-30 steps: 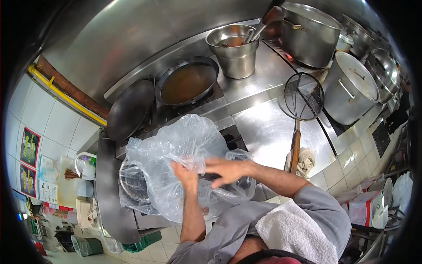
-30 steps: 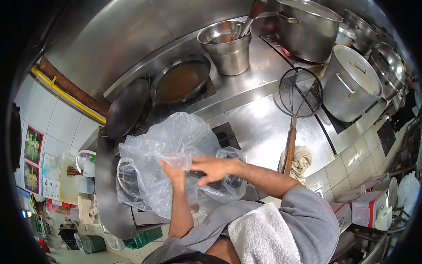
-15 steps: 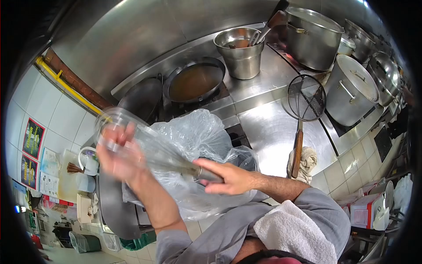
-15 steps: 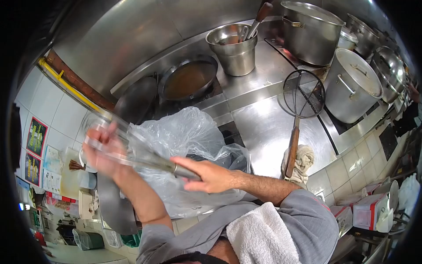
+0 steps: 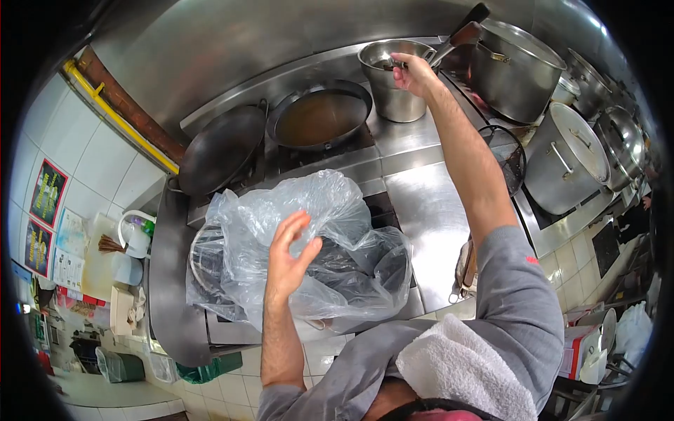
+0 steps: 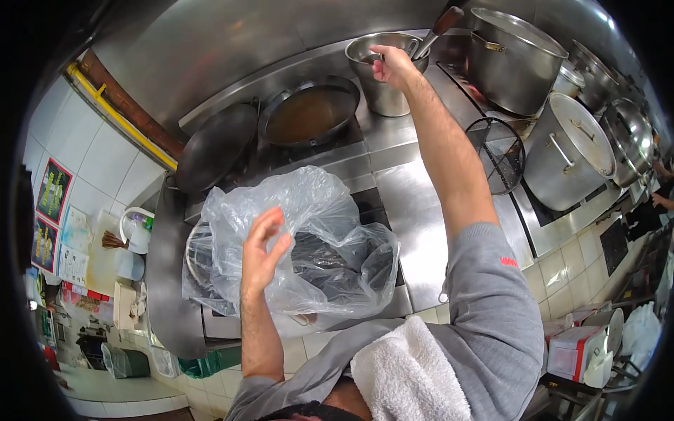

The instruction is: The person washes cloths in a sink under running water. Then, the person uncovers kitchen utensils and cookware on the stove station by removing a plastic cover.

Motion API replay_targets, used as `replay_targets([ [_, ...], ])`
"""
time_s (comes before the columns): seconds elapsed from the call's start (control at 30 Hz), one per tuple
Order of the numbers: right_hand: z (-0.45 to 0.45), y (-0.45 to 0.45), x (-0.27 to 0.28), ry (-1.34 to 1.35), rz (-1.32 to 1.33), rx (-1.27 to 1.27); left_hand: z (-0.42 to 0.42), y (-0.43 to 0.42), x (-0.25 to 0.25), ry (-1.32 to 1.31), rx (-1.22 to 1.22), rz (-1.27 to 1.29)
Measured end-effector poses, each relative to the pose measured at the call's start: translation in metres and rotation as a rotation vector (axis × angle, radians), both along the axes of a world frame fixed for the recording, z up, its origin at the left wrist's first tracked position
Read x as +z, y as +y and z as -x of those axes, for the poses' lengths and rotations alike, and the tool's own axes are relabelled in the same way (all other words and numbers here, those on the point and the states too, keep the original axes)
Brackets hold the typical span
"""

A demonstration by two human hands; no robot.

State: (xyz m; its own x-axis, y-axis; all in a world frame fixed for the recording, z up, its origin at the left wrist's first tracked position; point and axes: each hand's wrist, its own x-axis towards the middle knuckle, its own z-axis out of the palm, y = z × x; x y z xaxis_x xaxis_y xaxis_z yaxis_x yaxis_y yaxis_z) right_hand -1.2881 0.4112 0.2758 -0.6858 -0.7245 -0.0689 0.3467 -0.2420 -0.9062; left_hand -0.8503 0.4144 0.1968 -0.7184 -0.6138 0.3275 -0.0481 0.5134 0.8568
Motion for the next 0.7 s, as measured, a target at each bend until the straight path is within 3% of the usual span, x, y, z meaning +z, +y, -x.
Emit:
replay_targets([
  [0.07, 0.008, 0.003, -0.018, 0.115, 0.036, -0.043, -0.023, 0.006, -0.004, -0.090, -0.025, 0.017],
  [0.1, 0.009, 0.005, -0.033, 0.202, -0.015, -0.196, -0.033, 0.008, -0.007, -0.179, -0.051, 0.038],
  [0.17, 0.002, 0.027, -0.081, 0.742, -0.203, -0.493, -0.054, 0.007, -0.021, -0.254, 0.061, 0.165],
  [0.2, -0.029, 0.063, -0.093, 0.908, -0.368, -0.566, -0.064, 0.008, -0.024, -0.257, 0.037, 0.166],
  [0.27, -0.074, 0.134, -0.166, 1.245, -0.541, -0.819, -0.082, 0.009, -0.030, -0.252, 0.234, 0.081],
  [0.3, -0.096, 0.171, -0.201, 1.382, -0.793, -0.890, -0.089, 0.008, -0.033, -0.256, 0.227, 0.078],
  [0.37, -0.136, 0.248, -0.260, 1.146, -1.108, -0.632, -0.100, 0.005, -0.041, -0.266, 0.351, 0.086],
  [0.4, -0.165, 0.272, -0.243, 0.886, -1.374, -0.401, -0.102, 0.000, -0.044, -0.270, 0.345, 0.081],
  [0.43, -0.172, 0.302, -0.301, 1.258, -1.390, -0.553, -0.102, -0.006, -0.048, -0.296, 0.318, 0.097],
  [0.47, -0.173, 0.306, -0.300, 1.262, -1.399, -0.556, -0.100, -0.009, -0.053, -0.321, 0.291, 0.111],
  [0.57, -0.175, 0.311, -0.283, 0.859, -1.618, -0.411, -0.077, -0.016, -0.056, -0.298, 0.185, 0.138],
  [0.6, -0.167, 0.310, -0.279, 0.857, -1.620, -0.416, -0.069, -0.017, -0.054, -0.295, 0.181, 0.139],
  [0.67, -0.151, 0.313, -0.270, 0.455, -1.524, -0.299, -0.051, -0.015, -0.052, -0.351, 0.066, 0.129],
  [0.7, -0.148, 0.314, -0.263, 0.467, -1.521, -0.308, -0.046, -0.015, -0.052, -0.337, 0.069, 0.129],
])
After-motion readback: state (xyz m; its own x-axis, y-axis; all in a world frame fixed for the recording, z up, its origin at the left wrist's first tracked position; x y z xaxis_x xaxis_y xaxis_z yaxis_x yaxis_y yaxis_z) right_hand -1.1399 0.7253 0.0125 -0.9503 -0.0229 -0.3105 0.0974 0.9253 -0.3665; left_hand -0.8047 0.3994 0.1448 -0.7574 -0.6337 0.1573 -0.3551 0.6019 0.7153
